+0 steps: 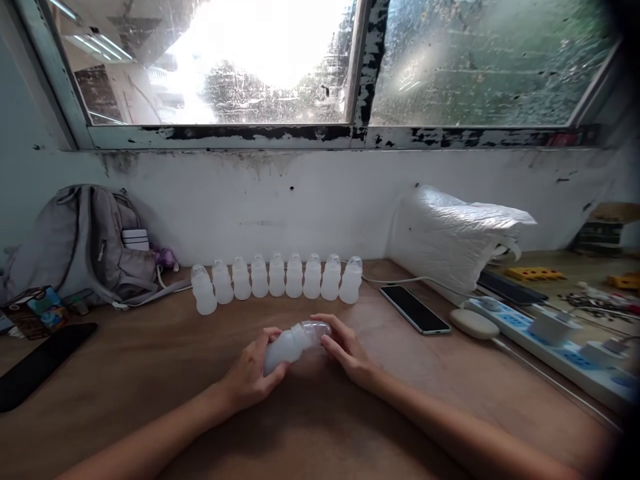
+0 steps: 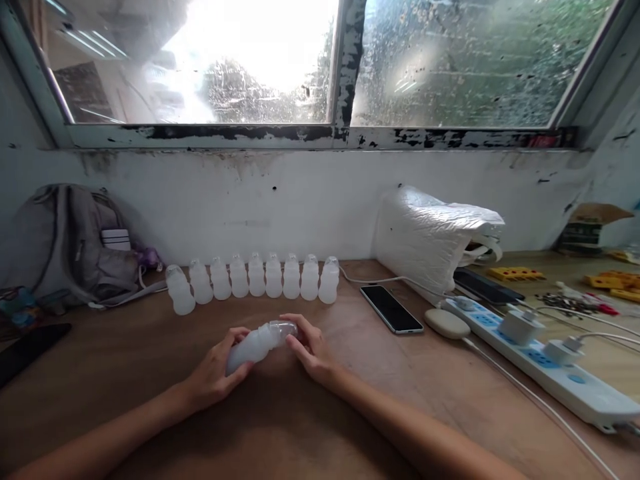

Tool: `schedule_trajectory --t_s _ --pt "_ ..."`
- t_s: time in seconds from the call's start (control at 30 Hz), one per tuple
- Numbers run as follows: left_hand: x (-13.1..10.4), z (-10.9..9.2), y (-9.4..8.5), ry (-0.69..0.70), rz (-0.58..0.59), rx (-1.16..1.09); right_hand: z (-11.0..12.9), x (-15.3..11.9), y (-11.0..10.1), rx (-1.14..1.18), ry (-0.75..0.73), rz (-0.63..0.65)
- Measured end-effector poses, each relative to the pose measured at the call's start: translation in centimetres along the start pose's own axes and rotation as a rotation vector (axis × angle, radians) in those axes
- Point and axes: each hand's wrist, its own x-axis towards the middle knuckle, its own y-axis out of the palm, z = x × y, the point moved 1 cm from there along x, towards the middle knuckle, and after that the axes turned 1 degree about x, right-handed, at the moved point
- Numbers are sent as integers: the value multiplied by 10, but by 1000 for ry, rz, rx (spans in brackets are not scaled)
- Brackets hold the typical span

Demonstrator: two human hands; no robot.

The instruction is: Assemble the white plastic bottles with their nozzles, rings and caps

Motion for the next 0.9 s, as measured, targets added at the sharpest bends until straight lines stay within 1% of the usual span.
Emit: schedule_trajectory --t_s 0.1,0.2,0.27,0.4,0.47,0.53,0.6,0.73,0.8,0.9 --pt "2 -2 -1 54 8 -4 0 0 1 22 13 -48" --pt "3 -3 -3 56 13 0 0 0 2 10 29 -66" --pt "2 -2 -4 62 -8 -5 0 -1 2 27 53 -54" --pt "-4 -3 -8 193 -77 -23 2 -7 6 47 92 -7" --pt "-6 -5 -10 249 -84 -54 7 -12 8 11 74 21" --pt "-8 -9 -12 266 -89 -106 13 -17 10 -50 27 43" --pt "-11 -14 -13 215 -127 -190 20 -22 13 -113 -46 70" --pt "-20 -22 -10 25 -242 -405 25 -33 18 -186 -196 133" --pt "-24 -24 -6 -13 -264 -483 25 -37 19 -212 -262 133" --pt "-27 -24 -1 -46 -274 -540 24 -40 19 -228 -385 99"
